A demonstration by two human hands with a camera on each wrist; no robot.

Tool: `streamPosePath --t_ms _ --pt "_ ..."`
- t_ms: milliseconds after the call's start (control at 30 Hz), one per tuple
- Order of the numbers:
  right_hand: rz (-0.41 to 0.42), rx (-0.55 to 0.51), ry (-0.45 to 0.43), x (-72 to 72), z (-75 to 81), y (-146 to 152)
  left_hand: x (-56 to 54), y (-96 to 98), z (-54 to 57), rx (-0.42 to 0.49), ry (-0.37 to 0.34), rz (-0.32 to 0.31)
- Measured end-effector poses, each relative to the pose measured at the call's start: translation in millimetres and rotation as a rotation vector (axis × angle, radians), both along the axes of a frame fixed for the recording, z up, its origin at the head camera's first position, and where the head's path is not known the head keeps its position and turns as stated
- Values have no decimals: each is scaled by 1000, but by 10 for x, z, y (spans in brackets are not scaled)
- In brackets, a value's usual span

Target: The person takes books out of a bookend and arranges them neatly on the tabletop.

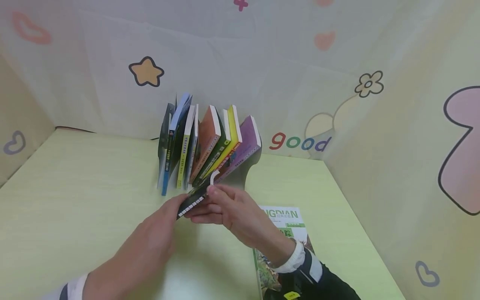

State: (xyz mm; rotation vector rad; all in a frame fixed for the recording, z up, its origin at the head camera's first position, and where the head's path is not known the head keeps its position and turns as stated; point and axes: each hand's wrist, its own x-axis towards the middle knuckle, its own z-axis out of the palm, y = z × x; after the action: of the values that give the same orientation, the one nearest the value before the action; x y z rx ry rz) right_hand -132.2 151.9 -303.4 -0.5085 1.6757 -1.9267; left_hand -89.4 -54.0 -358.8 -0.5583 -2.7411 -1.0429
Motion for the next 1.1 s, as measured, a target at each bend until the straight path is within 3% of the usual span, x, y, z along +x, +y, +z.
streamPosePath --t_ms 100,300,567,867,1100 --pt "25 -20 30 -9 -9 3 -55 -26 64 14 -65 10" --pt "29 -28 65 -13 -1 -34 -115 -71 148 50 -115 10" --pt "8 6 115 -22 37 -63 -169 -207 181 231 -68 -34" --pt "-16 116 184 -53 30 -28 -214 -264 220 422 -320 -79" --pt "-33 137 214 -93 -25 70 -231 -307 221 513 -500 -54"
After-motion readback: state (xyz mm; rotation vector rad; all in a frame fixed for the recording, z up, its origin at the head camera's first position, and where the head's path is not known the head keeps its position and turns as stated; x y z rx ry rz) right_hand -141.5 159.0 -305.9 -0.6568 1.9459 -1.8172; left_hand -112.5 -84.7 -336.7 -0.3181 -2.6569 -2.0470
